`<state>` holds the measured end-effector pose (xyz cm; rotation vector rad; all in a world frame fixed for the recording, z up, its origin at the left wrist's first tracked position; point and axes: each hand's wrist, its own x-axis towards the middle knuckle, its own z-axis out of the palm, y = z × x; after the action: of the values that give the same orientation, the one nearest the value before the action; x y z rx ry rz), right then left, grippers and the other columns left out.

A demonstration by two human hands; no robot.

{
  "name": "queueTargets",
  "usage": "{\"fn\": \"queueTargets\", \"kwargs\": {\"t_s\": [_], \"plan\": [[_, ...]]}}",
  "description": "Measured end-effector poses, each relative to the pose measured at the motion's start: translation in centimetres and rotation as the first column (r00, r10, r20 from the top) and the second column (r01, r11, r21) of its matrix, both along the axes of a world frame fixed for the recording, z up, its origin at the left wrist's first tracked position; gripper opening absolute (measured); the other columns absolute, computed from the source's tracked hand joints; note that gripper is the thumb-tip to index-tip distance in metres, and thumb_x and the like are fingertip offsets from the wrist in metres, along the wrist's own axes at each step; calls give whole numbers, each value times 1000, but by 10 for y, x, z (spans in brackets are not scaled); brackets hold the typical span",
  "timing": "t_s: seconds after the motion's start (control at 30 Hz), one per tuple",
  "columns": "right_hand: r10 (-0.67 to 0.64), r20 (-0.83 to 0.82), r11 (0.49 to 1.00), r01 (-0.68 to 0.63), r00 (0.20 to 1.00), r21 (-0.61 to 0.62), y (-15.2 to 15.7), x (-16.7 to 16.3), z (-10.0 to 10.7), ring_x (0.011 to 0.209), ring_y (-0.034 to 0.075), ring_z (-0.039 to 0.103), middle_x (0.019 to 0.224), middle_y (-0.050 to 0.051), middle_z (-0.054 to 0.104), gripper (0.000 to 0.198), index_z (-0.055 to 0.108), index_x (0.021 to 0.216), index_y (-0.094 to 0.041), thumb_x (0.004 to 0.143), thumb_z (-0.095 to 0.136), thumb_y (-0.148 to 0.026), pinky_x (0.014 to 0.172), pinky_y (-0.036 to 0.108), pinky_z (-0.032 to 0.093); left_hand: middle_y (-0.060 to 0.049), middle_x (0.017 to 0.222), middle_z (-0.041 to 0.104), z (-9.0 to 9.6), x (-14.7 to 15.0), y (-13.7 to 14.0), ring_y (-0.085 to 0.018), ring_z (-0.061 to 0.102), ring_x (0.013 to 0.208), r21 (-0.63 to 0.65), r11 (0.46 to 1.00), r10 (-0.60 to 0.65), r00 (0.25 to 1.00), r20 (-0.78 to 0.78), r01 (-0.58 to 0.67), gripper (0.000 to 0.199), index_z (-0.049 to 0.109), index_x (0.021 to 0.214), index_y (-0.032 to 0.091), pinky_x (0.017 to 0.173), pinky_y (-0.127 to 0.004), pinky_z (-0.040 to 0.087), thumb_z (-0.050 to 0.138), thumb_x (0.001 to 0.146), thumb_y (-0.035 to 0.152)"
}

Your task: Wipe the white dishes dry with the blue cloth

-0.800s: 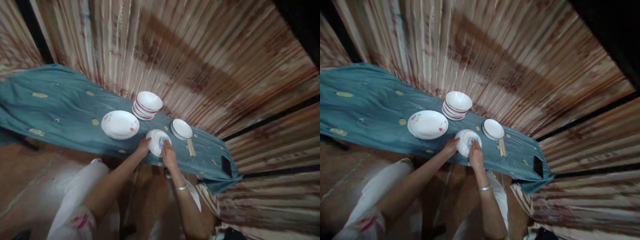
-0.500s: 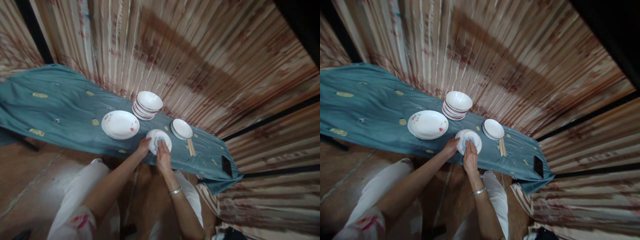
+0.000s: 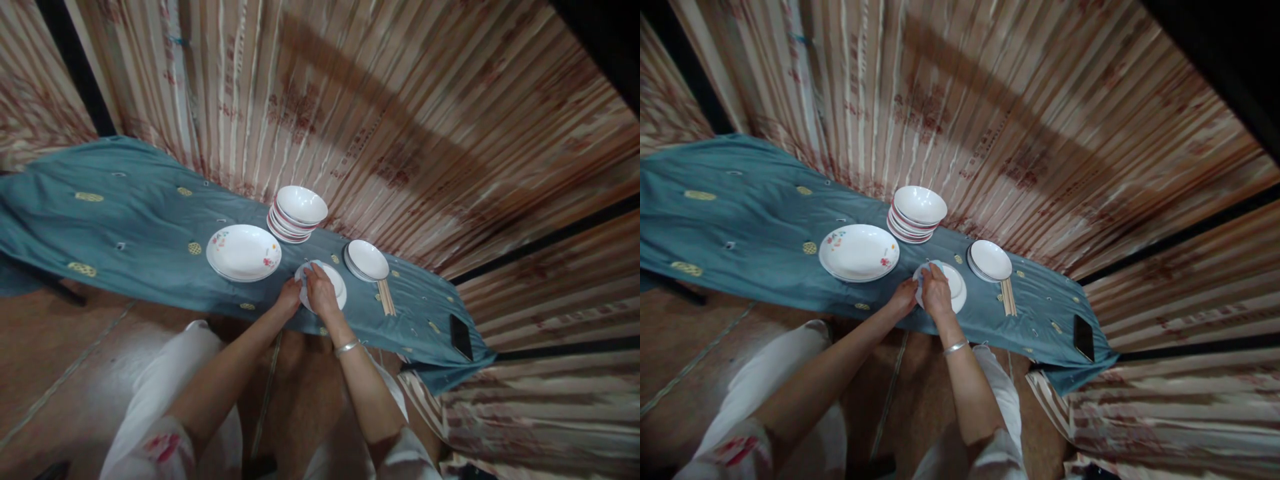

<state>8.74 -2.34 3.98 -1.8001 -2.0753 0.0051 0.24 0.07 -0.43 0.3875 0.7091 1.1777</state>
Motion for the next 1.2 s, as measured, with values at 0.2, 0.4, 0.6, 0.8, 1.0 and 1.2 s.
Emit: {"fn": "queueTargets", "kwargs": {"t_s": [0.2, 0.4, 0.6, 0.8, 1.0, 1.2], "plan": [[-22, 72, 995, 29, 997, -96, 26, 2, 18, 121, 19, 56, 129, 14, 62, 38, 66, 118, -13, 89, 43, -9, 107, 31, 40, -4, 66, 69, 3, -2, 0, -16, 63, 62, -49, 998, -49, 999, 16, 49, 7, 63, 66, 18, 64, -27, 47, 65, 71, 13], [-97, 129, 969, 124, 987, -215, 47, 5, 31, 109, 17, 63, 115, 10, 69, 32, 69, 110, -14, 91, 44, -11, 97, 23, 42, -5, 65, 69, 2, -3, 0, -21, 66, 69, -67, 997, -47, 999, 18, 49, 16, 64, 69, 15, 65, -29, 48, 78, 62, 21], [-254, 62, 929, 262, 965, -264, 61, 25, 25, 106, 19, 65, 113, 10, 71, 30, 71, 108, -17, 92, 45, -18, 92, 25, 45, -5, 64, 70, 2, -2, -1, -20, 66, 67, -85, 996, -31, 999, 25, 33, 27, 66, 75, 12, 65, -29, 49, 82, 57, 25], [-375, -31, 899, 356, 926, -255, 63, 55, 13, 87, 19, 69, 90, 5, 74, 30, 73, 101, -18, 89, 46, -20, 81, 27, 52, -6, 66, 70, 4, -1, -2, -19, 64, 65, -114, 993, -9, 1000, 15, 10, 24, 67, 75, 11, 66, -31, 49, 81, 60, 22], [-415, -115, 902, 391, 902, -184, 43, 82, 0, 80, 19, 68, 85, 5, 74, 32, 74, 97, -19, 87, 43, -20, 75, 28, 52, -5, 63, 69, 4, 1, -1, -20, 65, 69, -144, 989, 22, 1000, -8, -23, 19, 65, 71, 13, 69, -32, 49, 80, 61, 19], [-479, -333, 874, 477, 812, -93, 4, 87, -21, 86, 21, 67, 94, 8, 74, 38, 71, 104, -17, 88, 37, -26, 79, 31, 51, -4, 63, 69, 4, 0, 0, -19, 64, 66, -148, 989, 11, 1000, -8, -13, 20, 65, 68, 13, 70, -31, 48, 81, 59, 20]]}}
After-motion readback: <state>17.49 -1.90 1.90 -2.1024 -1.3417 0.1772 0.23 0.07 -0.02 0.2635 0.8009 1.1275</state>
